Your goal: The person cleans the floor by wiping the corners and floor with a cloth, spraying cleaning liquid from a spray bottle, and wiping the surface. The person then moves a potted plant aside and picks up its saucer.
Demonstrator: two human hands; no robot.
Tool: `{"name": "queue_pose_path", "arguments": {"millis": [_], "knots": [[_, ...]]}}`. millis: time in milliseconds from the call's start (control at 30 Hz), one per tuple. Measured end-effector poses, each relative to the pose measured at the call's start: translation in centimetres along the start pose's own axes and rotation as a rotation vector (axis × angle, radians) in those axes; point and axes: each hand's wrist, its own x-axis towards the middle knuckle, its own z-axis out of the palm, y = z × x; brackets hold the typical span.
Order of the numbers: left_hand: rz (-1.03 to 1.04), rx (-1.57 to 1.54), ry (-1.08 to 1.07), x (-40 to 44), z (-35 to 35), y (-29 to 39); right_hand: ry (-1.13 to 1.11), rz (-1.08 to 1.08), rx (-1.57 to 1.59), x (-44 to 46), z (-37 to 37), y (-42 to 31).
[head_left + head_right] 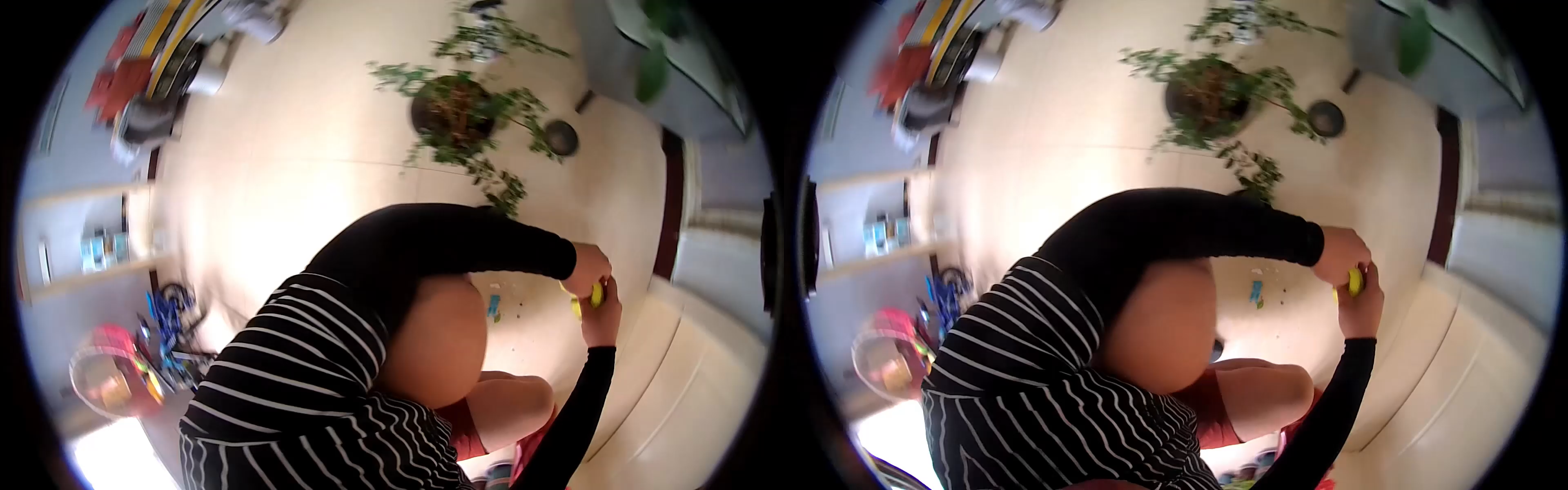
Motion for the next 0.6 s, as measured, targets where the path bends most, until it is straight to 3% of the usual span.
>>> {"name": "queue_pose_path", "arguments": {"millis": [100, 200, 267, 400, 500, 600], "knots": [[-0.039, 0.017, -0.085, -4.2, -5.0, 0.1, -0.062, -0.044, -0.153, 1.6, 0.7, -2.5], [-0.046, -0.092, 0.465, -12.0, -7.7, -1.2, -0.099, -0.107, -0.088, 3.5, 0.5, -3.1], [-0.047, -0.364, 0.802, -20.7, -9.5, -0.3, -0.094, -0.108, -0.083, 4.6, 0.1, -2.4], [-0.605, -0.230, 1.290, -37.0, -6.2, -1.1, -0.038, -0.044, -0.013, 5.3, 0.3, -1.1], [-1.171, -0.209, 1.288, -46.3, -0.6, -1.4, 0.043, 0.008, 0.056, 6.0, 0.8, 1.2], [-1.279, -0.100, 1.170, -48.8, 3.9, -2.3, 0.083, -0.020, 0.078, 6.3, 1.3, 2.9]]}}
